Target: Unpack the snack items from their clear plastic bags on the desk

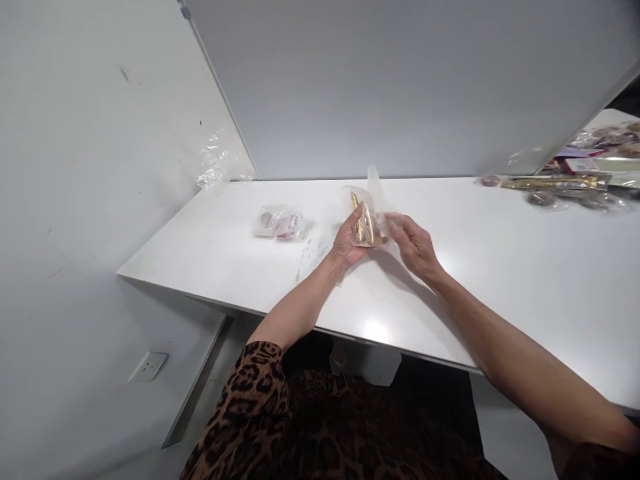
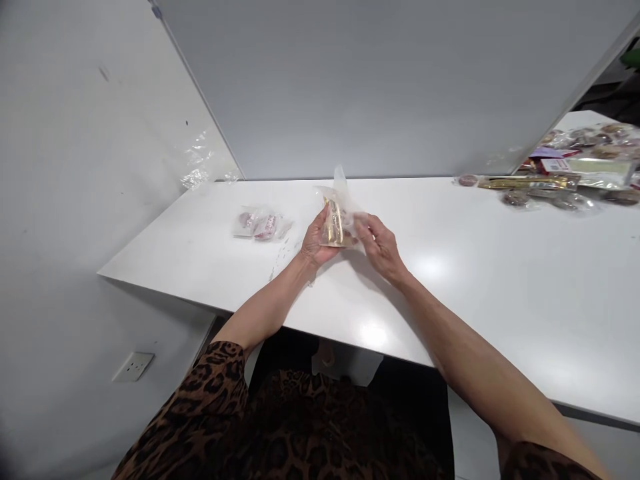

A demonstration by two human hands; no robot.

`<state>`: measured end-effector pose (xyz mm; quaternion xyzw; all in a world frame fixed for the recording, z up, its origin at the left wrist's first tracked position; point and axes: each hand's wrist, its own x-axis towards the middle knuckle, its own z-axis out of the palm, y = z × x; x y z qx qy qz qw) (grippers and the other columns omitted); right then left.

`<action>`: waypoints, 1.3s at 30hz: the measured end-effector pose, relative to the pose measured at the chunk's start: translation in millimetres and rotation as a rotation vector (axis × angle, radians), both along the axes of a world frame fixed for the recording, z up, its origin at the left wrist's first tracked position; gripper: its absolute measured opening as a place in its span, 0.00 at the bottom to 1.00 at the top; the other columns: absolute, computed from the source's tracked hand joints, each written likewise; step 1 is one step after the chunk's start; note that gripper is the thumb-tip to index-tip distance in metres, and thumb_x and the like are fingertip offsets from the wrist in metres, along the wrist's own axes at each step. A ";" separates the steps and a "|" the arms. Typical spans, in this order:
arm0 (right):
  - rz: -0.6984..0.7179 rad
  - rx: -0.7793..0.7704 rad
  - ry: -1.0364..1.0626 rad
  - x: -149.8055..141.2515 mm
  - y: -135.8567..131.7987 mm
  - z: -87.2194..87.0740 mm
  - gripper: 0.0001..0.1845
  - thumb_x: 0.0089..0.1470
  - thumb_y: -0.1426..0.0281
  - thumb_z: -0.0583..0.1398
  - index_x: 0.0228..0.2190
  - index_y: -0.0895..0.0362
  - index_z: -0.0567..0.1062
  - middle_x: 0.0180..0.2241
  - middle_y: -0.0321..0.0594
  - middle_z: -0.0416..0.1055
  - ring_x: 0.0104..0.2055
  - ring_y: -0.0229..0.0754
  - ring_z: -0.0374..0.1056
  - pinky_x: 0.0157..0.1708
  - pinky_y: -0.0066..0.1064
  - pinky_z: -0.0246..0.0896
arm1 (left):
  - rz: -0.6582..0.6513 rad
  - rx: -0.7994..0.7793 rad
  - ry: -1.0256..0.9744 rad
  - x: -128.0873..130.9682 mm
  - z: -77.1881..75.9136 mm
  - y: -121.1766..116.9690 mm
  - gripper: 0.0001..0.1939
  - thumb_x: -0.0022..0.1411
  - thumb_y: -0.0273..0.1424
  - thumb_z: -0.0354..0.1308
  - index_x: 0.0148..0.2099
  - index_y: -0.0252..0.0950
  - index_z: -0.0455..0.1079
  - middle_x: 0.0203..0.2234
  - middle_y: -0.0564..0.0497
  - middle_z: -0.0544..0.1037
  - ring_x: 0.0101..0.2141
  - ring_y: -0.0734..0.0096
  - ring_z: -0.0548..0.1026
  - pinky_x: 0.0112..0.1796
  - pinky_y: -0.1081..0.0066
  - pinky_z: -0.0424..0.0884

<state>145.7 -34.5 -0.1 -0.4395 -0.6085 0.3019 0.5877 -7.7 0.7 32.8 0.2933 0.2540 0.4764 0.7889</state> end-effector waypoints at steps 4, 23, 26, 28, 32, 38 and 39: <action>-0.052 -0.097 0.434 8.4 10.3 1.9 0.20 0.56 0.48 0.66 0.39 0.50 0.75 0.41 0.43 0.80 0.44 0.52 0.78 0.50 0.50 0.75 | -0.011 -0.009 -0.023 -6.2 -0.3 1.1 0.21 0.72 0.49 0.57 0.51 0.37 0.77 0.47 0.42 0.85 0.54 0.51 0.82 0.59 0.46 0.76; -0.255 0.141 -0.217 -5.3 -12.3 1.6 0.62 0.50 0.32 0.67 0.73 0.50 0.57 0.73 0.56 0.54 0.76 0.69 0.49 0.71 0.69 0.51 | 0.369 0.054 0.073 11.9 -12.5 -5.4 0.12 0.75 0.41 0.56 0.48 0.39 0.75 0.43 0.47 0.83 0.50 0.60 0.82 0.53 0.59 0.78; -0.104 0.208 -0.455 -15.6 -17.1 -1.2 0.51 0.57 0.37 0.65 0.70 0.51 0.64 0.71 0.56 0.60 0.74 0.69 0.53 0.71 0.68 0.51 | 0.361 0.056 0.110 12.0 -10.3 -10.0 0.18 0.76 0.48 0.54 0.48 0.40 0.75 0.42 0.47 0.83 0.47 0.61 0.82 0.49 0.62 0.78; -0.065 0.230 -0.512 -16.1 -15.6 -3.9 0.37 0.63 0.43 0.62 0.65 0.51 0.71 0.67 0.54 0.66 0.70 0.66 0.59 0.69 0.65 0.57 | 0.375 0.032 0.148 11.6 -6.7 -12.2 0.17 0.74 0.48 0.58 0.48 0.40 0.76 0.40 0.48 0.83 0.46 0.63 0.82 0.47 0.65 0.77; -0.106 0.298 -0.589 -9.8 -12.0 -9.2 0.19 0.69 0.57 0.56 0.54 0.49 0.79 0.57 0.51 0.76 0.59 0.61 0.70 0.62 0.60 0.65 | 0.487 0.039 0.126 11.4 -2.4 -11.4 0.08 0.69 0.35 0.65 0.49 0.42 0.75 0.36 0.54 0.81 0.44 0.70 0.82 0.48 0.70 0.76; -0.148 0.273 -0.624 -16.7 -18.2 -7.2 0.21 0.64 0.57 0.59 0.53 0.52 0.78 0.59 0.54 0.75 0.58 0.63 0.71 0.56 0.59 0.69 | 0.457 0.062 0.060 17.8 -7.6 -8.9 0.14 0.70 0.35 0.65 0.56 0.41 0.75 0.43 0.50 0.84 0.48 0.65 0.83 0.50 0.68 0.78; -0.163 0.250 -0.554 -17.9 -19.0 -5.3 0.18 0.65 0.57 0.58 0.50 0.51 0.78 0.56 0.54 0.77 0.56 0.61 0.72 0.55 0.57 0.70 | 0.468 0.051 0.033 18.8 -7.8 -8.4 0.16 0.70 0.32 0.64 0.58 0.41 0.74 0.45 0.49 0.85 0.50 0.65 0.83 0.50 0.68 0.78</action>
